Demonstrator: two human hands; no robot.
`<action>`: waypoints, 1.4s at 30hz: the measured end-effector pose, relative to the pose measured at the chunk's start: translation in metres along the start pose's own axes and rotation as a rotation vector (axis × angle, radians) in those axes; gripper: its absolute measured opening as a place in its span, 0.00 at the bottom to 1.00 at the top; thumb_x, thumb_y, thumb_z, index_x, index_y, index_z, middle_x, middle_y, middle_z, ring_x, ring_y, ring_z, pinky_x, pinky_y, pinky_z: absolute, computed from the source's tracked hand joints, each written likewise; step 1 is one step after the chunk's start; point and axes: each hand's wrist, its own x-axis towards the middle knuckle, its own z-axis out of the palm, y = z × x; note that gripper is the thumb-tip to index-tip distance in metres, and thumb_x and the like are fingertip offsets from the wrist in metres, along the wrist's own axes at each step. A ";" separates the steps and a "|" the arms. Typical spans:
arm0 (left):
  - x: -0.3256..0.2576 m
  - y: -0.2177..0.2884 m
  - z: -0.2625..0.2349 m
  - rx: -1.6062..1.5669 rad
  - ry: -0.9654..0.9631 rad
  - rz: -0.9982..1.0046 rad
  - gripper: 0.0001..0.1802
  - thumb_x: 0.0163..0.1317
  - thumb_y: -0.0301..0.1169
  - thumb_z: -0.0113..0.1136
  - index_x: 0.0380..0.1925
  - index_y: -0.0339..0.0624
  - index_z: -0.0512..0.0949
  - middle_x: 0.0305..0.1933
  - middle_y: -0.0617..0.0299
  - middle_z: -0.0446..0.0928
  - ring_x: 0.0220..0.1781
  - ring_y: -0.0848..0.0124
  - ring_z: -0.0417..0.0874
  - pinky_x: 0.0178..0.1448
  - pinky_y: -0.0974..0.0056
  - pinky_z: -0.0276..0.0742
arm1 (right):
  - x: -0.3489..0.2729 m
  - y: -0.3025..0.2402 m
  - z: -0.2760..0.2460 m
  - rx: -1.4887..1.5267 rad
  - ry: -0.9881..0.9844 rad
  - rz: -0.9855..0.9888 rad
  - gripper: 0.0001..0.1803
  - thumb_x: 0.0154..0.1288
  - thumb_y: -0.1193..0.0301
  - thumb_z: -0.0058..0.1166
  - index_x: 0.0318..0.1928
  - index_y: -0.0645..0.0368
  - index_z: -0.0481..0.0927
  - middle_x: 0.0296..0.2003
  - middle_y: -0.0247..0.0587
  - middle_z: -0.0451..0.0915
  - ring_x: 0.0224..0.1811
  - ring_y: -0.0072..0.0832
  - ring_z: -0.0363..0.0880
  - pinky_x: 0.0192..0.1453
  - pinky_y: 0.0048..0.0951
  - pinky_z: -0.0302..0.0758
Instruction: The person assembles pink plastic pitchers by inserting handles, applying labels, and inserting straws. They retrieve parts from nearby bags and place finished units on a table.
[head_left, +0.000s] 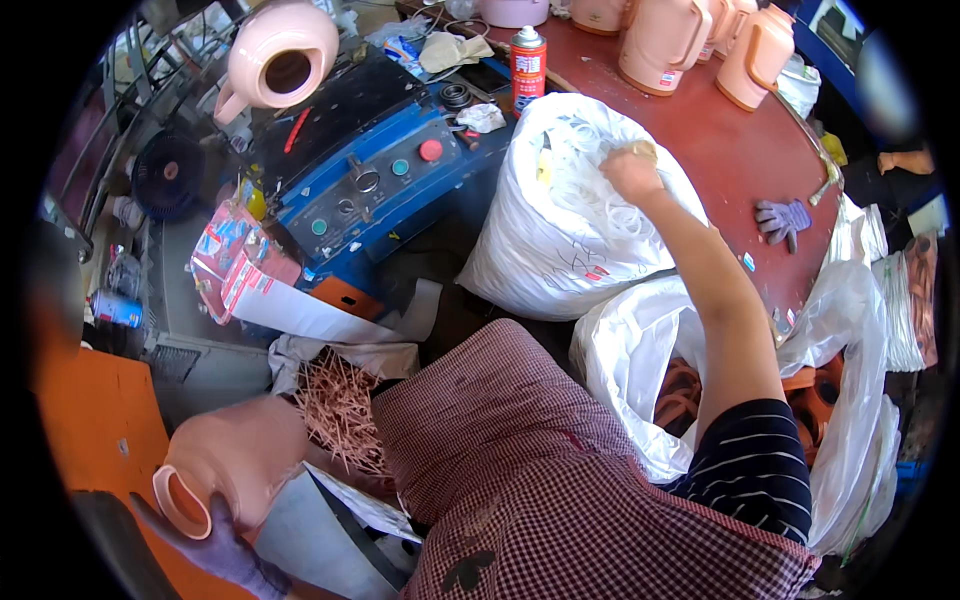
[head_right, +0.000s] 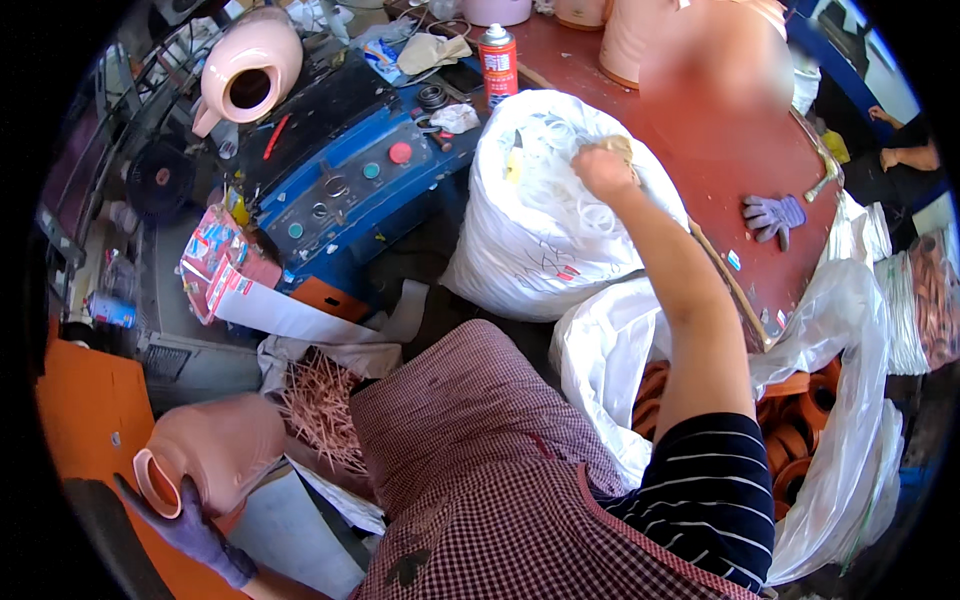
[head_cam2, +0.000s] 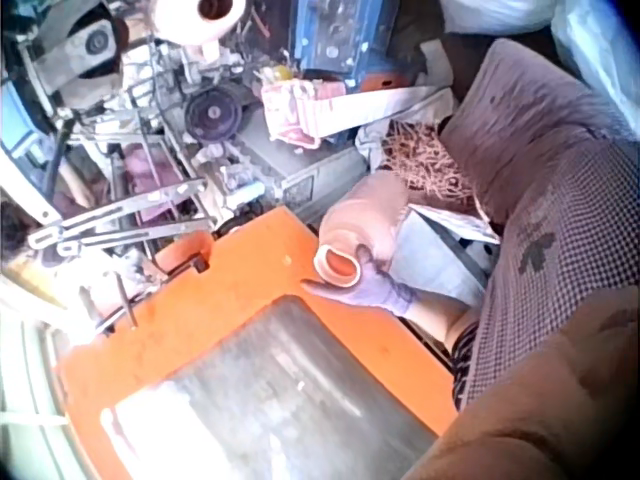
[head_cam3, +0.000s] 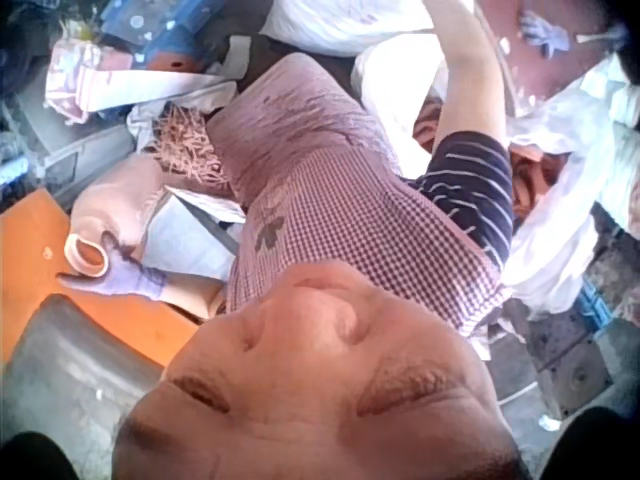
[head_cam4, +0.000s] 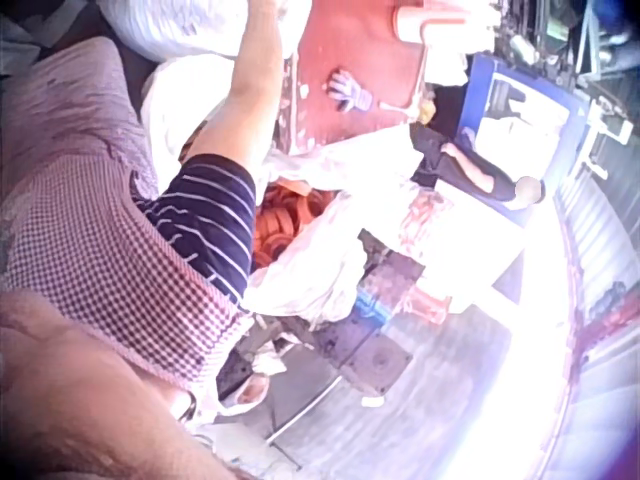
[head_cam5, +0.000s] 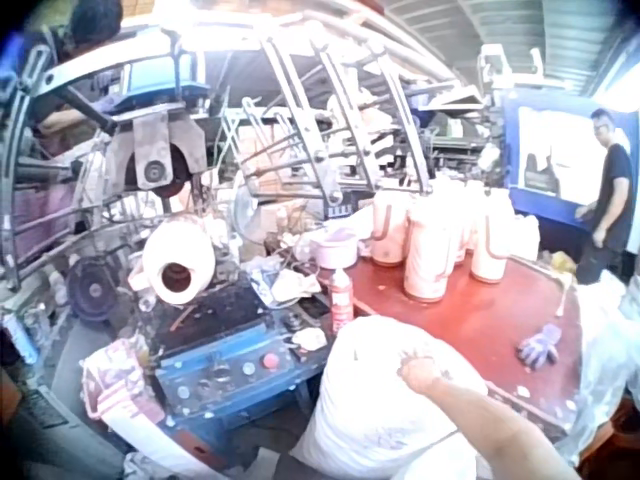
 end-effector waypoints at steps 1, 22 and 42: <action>-0.006 0.004 0.001 -0.023 -0.031 0.029 0.54 0.46 0.43 0.71 0.72 0.40 0.56 0.70 0.44 0.63 0.68 0.49 0.69 0.69 0.52 0.66 | 0.004 0.002 -0.016 0.025 0.017 0.000 0.07 0.60 0.68 0.54 0.34 0.53 0.85 0.42 0.41 0.81 0.47 0.36 0.81 0.46 0.39 0.79; -0.072 0.105 0.113 -0.890 -0.527 0.083 0.36 0.37 0.37 0.80 0.44 0.37 0.69 0.40 0.53 0.80 0.42 0.57 0.84 0.46 0.58 0.78 | -0.092 -0.335 -0.209 1.699 -0.005 -0.469 0.16 0.69 0.75 0.48 0.54 0.63 0.78 0.46 0.49 0.80 0.45 0.42 0.79 0.53 0.36 0.75; -0.091 0.105 0.120 -0.795 -0.529 0.149 0.36 0.35 0.37 0.77 0.49 0.41 0.73 0.46 0.55 0.76 0.45 0.55 0.79 0.51 0.53 0.73 | -0.116 -0.324 -0.256 1.017 0.297 -0.941 0.12 0.40 0.77 0.60 0.32 0.60 0.81 0.32 0.39 0.79 0.40 0.37 0.81 0.59 0.42 0.75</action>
